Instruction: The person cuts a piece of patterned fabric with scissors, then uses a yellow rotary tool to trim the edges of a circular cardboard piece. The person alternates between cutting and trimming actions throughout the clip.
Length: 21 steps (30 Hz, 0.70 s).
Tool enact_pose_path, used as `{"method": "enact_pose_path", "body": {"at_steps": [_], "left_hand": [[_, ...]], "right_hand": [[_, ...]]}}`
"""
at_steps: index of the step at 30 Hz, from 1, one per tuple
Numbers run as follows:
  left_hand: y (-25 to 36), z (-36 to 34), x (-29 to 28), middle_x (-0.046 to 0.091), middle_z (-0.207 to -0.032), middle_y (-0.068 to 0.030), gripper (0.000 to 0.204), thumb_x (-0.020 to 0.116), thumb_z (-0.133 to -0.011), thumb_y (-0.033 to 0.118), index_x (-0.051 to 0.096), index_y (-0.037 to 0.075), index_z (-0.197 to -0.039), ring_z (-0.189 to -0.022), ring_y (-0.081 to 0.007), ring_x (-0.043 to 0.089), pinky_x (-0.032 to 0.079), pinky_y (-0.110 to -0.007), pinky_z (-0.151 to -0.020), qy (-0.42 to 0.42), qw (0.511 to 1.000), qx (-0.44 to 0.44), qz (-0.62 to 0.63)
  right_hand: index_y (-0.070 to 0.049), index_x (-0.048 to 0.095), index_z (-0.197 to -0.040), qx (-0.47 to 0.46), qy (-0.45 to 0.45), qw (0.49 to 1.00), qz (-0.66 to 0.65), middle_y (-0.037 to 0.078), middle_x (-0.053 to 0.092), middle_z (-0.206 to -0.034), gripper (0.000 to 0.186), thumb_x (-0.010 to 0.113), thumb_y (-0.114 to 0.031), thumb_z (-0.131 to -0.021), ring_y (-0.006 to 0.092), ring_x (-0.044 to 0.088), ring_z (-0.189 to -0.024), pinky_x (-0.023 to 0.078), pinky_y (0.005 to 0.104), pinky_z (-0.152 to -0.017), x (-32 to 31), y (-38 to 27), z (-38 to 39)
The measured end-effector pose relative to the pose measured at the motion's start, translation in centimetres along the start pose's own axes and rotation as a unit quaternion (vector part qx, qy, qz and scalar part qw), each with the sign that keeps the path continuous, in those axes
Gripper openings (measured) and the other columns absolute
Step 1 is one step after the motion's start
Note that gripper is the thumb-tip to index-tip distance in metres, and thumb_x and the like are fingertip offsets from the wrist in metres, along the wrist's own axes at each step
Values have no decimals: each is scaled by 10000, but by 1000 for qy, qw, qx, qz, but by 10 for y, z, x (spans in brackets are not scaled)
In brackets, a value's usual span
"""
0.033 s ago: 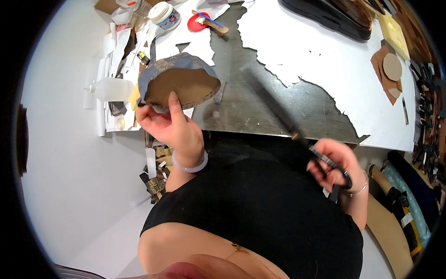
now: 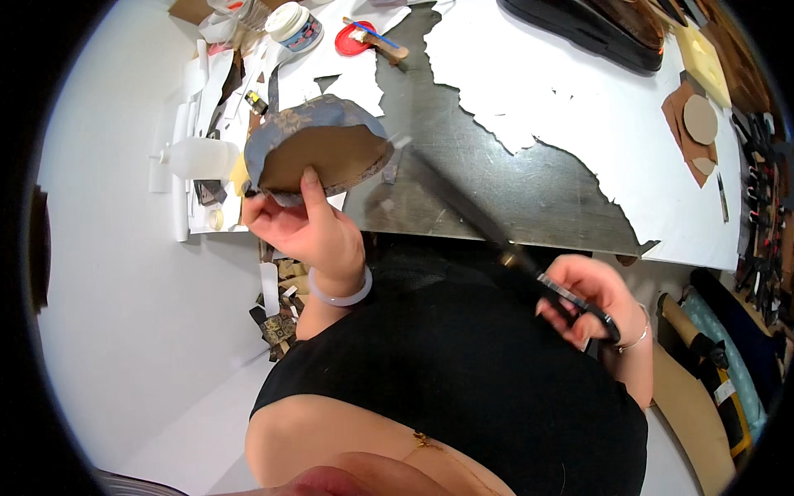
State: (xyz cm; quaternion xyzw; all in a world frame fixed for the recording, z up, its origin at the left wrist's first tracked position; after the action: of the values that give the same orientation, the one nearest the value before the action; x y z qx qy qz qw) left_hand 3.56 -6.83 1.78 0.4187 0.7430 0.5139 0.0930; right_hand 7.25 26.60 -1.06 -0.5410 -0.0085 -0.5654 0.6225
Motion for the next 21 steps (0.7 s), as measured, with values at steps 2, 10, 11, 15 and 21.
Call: {"method": "enact_pose_path", "body": {"at_steps": [2, 10, 11, 15, 21], "left_hand": [[14, 4, 1, 462, -1310, -154, 578, 707, -842, -151, 303, 102, -1171, -1194, -228, 530, 467, -371, -1034, -1, 998, 56, 2], [45, 12, -1, 535, -1189, -175, 570, 766, -799, -54, 302, 69, -1106, -1015, -239, 611, 475, -333, -884, -17, 969, 220, -109], [48, 12, 0, 551, -1161, -171, 557, 761, -795, -57, 315, 59, -1108, -969, -239, 630, 493, -330, -859, -12, 966, 236, -109], [50, 17, -4, 582, -1104, -162, 521, 762, -783, -54, 359, 24, -1104, -878, -234, 666, 539, -316, -784, 21, 966, 251, -56], [48, 19, -14, 629, -1027, -165, 509, 837, -755, -5, 436, -17, -1069, -837, -221, 681, 550, -301, -764, 77, 975, 207, -11]], "right_hand": [[40, 586, -1083, 29, -90, 995, -31, 80, 645, -902, 625, 955, -284, -697, 80, 598, -647, 475, 185, -516, 23, 9, -11], [53, 576, -1102, 27, -142, 988, -48, 83, 666, -947, 603, 950, -206, -707, 76, 617, -710, 504, 187, -585, 36, 11, -22], [58, 570, -1113, 23, -147, 987, -57, 85, 669, -948, 613, 953, -179, -698, 75, 620, -716, 509, 189, -591, 37, 11, -22], [61, 566, -1125, 12, -170, 983, -74, 86, 669, -958, 602, 944, -153, -709, 74, 620, -720, 514, 189, -600, 41, 11, -21], [61, 567, -1123, 2, -189, 979, -74, 88, 669, -960, 579, 935, -134, -720, 74, 610, -710, 505, 190, -599, 42, 12, -19]]}}
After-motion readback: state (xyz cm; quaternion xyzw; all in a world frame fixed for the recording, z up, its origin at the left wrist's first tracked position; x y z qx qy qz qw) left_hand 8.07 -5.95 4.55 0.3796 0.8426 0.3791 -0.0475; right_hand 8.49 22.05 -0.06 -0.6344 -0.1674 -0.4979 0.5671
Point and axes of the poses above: each hand's wrist, its own z-axis away from the middle knuckle, its own x-axis out of the palm, y = z × x, the point moved 10 cm from there along -z, towards the middle knuckle
